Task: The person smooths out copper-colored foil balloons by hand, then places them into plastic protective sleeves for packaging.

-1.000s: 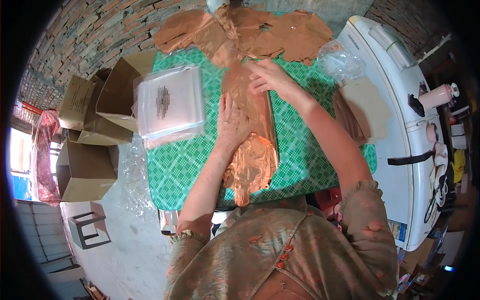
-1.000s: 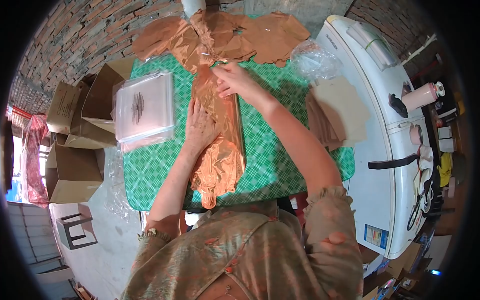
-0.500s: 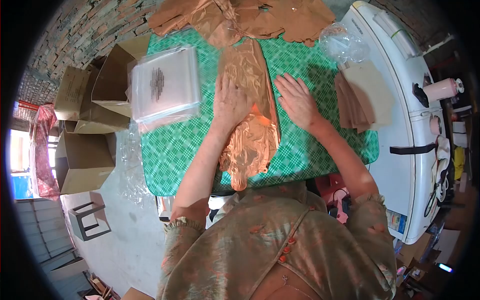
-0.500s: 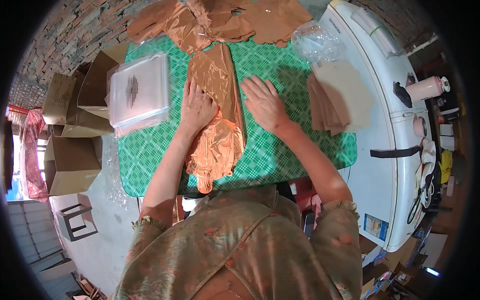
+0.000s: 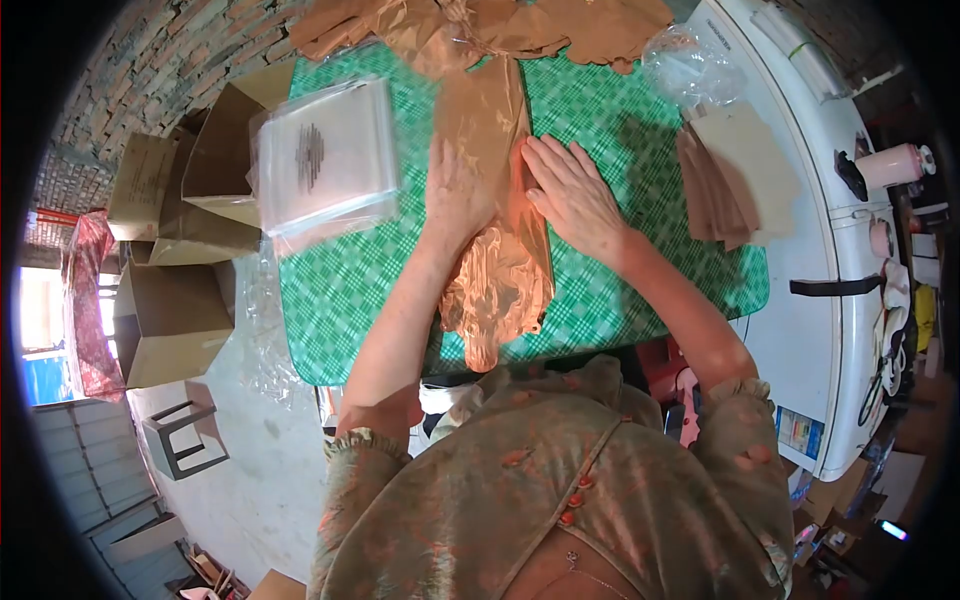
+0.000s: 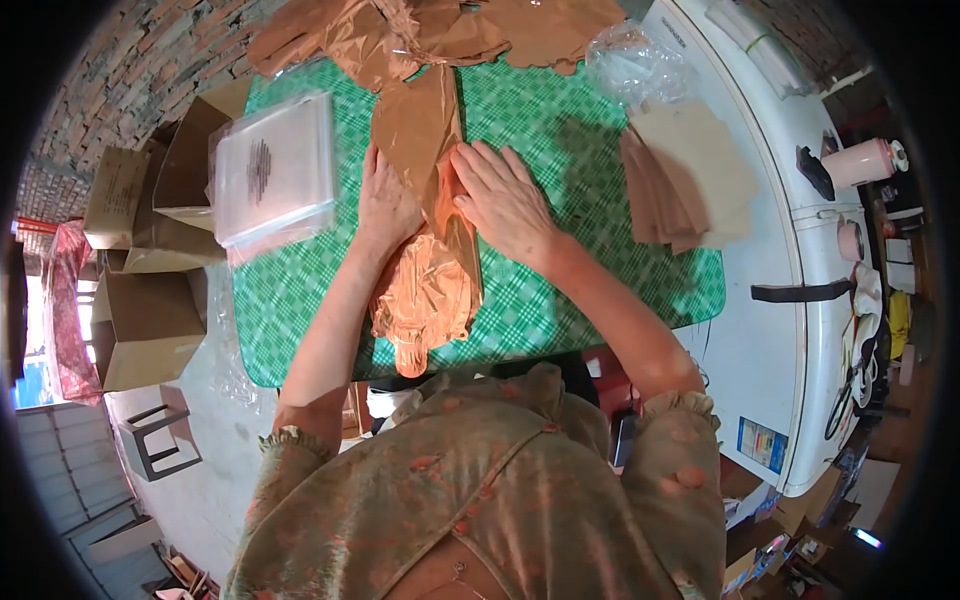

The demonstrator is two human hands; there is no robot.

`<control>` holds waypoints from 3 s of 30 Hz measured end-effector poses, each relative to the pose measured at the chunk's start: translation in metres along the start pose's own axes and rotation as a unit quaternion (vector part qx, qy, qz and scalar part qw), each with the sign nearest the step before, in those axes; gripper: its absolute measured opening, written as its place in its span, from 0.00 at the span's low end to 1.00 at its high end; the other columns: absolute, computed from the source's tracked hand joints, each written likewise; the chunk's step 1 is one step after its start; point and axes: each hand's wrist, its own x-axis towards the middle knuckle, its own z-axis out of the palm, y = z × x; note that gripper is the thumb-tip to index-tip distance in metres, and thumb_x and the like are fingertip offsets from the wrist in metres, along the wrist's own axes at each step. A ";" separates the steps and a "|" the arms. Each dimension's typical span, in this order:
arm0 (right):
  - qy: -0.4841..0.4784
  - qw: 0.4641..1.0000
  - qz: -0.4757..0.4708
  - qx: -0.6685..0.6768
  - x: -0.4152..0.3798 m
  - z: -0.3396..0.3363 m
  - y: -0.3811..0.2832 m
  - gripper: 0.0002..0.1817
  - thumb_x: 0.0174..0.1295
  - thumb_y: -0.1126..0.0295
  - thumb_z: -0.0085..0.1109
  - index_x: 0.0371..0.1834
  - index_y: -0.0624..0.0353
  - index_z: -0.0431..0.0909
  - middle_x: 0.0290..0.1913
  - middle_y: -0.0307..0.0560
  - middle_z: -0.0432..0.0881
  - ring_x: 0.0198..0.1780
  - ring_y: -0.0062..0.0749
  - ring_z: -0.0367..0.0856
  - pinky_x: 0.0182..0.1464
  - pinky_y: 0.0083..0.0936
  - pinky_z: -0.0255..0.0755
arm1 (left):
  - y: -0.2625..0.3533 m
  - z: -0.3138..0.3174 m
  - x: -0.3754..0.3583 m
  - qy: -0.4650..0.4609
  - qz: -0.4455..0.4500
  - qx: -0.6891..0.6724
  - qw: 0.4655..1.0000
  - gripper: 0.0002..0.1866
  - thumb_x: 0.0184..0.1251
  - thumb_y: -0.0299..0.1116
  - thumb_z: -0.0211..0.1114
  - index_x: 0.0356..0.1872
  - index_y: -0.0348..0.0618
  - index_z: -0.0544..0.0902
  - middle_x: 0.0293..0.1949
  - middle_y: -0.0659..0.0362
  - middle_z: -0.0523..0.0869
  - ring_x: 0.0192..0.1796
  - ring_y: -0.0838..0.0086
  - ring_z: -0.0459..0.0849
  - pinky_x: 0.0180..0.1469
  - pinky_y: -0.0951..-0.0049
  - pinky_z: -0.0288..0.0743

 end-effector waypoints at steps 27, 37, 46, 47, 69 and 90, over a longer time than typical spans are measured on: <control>-0.004 0.999 0.034 -0.016 -0.014 0.008 -0.017 0.36 0.78 0.51 0.46 0.81 0.61 0.57 0.82 0.48 0.58 0.83 0.45 0.51 0.82 0.53 0.40 | -0.004 0.001 -0.001 0.064 0.028 -0.036 0.997 0.26 0.70 0.44 0.60 0.66 0.45 0.80 0.68 0.48 0.78 0.72 0.50 0.70 0.74 0.47 0.58; -0.068 0.995 0.062 -0.030 -0.010 0.004 -0.027 0.37 0.79 0.51 0.41 0.84 0.61 0.50 0.85 0.49 0.51 0.86 0.42 0.43 0.84 0.52 0.31 | -0.001 -0.003 0.002 0.021 0.007 -0.018 1.000 0.29 0.73 0.45 0.58 0.72 0.48 0.75 0.71 0.50 0.75 0.74 0.51 0.69 0.77 0.47 0.54; -0.087 0.994 0.064 -0.034 -0.011 0.004 -0.030 0.36 0.78 0.53 0.40 0.84 0.60 0.52 0.85 0.50 0.48 0.86 0.43 0.39 0.83 0.56 0.28 | 0.003 -0.006 0.001 -0.005 -0.028 -0.046 0.999 0.30 0.71 0.45 0.59 0.72 0.47 0.74 0.73 0.50 0.73 0.77 0.53 0.64 0.80 0.48 0.49; -0.086 0.994 0.063 -0.034 -0.011 0.006 -0.029 0.36 0.78 0.53 0.40 0.84 0.60 0.52 0.85 0.50 0.48 0.86 0.43 0.39 0.83 0.57 0.28 | 0.003 -0.008 0.002 -0.008 -0.030 -0.048 0.998 0.31 0.71 0.46 0.59 0.73 0.47 0.73 0.73 0.50 0.73 0.77 0.53 0.64 0.80 0.49 0.48; -0.071 0.995 0.061 -0.034 -0.011 0.002 -0.031 0.35 0.79 0.49 0.39 0.84 0.53 0.55 0.85 0.53 0.49 0.86 0.45 0.41 0.83 0.58 0.31 | -0.016 -0.026 0.022 0.064 -0.314 -0.576 0.752 0.28 0.67 0.41 0.71 0.63 0.34 0.79 0.41 0.49 0.88 0.45 0.66 0.86 0.50 0.70 0.77; -0.146 0.986 0.081 -0.027 -0.004 -0.011 -0.034 0.28 0.79 0.51 0.41 0.72 0.57 0.70 0.82 0.55 0.56 0.86 0.51 0.42 0.82 0.61 0.32 | -0.002 -0.006 0.034 -0.104 0.110 -0.089 0.985 0.26 0.81 0.50 0.48 0.70 0.47 0.77 0.75 0.57 0.73 0.80 0.60 0.62 0.81 0.48 0.48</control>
